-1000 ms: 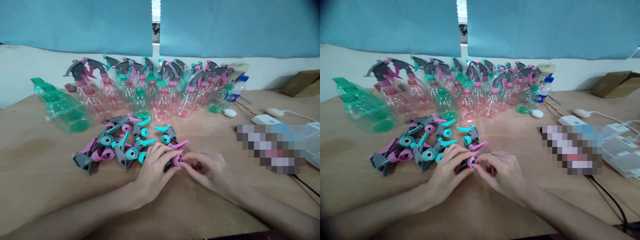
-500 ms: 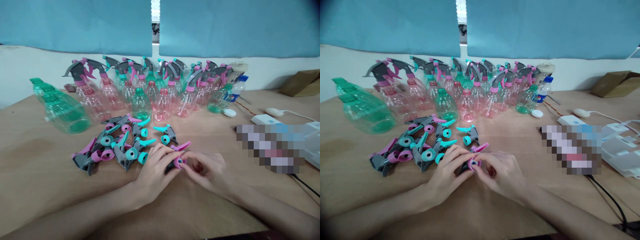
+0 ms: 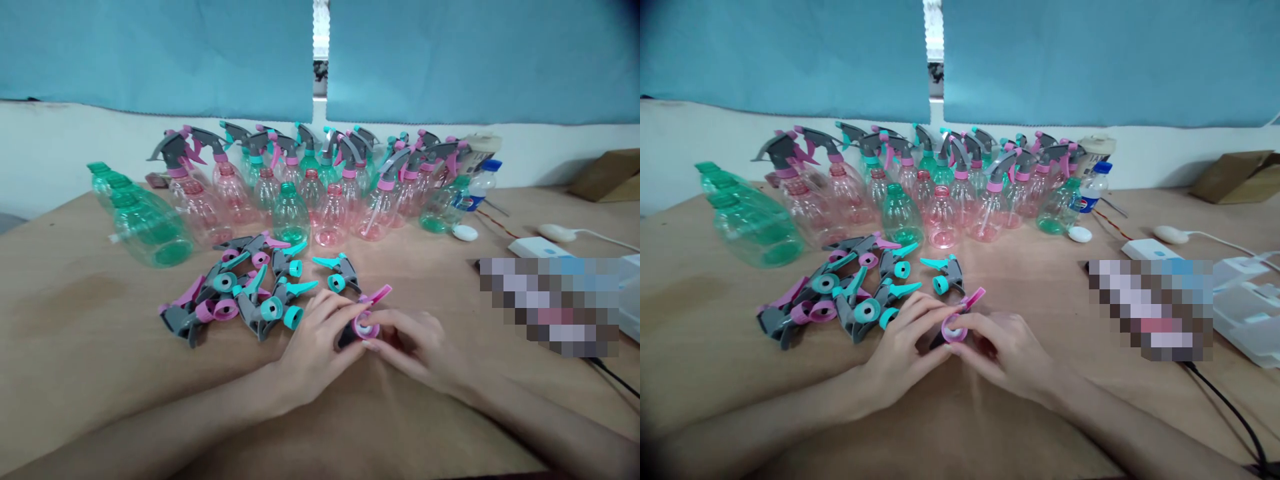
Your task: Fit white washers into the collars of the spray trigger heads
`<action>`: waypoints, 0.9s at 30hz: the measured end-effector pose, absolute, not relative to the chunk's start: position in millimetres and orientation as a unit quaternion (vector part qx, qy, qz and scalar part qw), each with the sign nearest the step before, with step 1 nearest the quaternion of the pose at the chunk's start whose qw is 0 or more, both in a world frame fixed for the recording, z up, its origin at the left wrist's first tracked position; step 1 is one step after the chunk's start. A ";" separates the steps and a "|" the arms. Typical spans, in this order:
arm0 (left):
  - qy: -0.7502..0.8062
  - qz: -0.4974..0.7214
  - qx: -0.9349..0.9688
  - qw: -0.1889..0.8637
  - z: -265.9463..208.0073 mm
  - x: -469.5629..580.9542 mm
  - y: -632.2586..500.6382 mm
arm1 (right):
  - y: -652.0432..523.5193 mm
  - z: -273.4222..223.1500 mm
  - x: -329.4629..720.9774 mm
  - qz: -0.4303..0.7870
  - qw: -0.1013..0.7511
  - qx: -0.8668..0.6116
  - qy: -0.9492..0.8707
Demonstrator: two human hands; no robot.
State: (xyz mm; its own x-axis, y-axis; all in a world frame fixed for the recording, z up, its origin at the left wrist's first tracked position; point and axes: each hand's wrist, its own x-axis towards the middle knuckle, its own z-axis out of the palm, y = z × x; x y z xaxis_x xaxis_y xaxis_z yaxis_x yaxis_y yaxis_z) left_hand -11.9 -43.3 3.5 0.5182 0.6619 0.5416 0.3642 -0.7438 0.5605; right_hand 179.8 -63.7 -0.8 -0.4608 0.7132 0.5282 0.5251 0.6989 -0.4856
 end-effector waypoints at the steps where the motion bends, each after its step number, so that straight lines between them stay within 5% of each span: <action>1: 0.297 0.390 0.851 0.187 3.1 -11.7 -43.4 | -62.7 0.3 180.7 0.128 0.366 -0.365 -0.846; 10: 0.342 0.401 0.831 0.178 12.8 -22.0 -52.6 | -64.8 -4.2 190.7 0.126 0.409 -0.373 -0.823; 20: 0.455 0.411 0.788 -0.060 62.0 -111.3 -18.1 | -58.3 -10.7 190.8 0.153 0.380 -0.437 -0.801; 27: 0.508 0.181 0.840 -0.056 45.6 -146.1 6.7 | -55.5 -8.9 188.5 0.166 0.354 -0.431 -0.813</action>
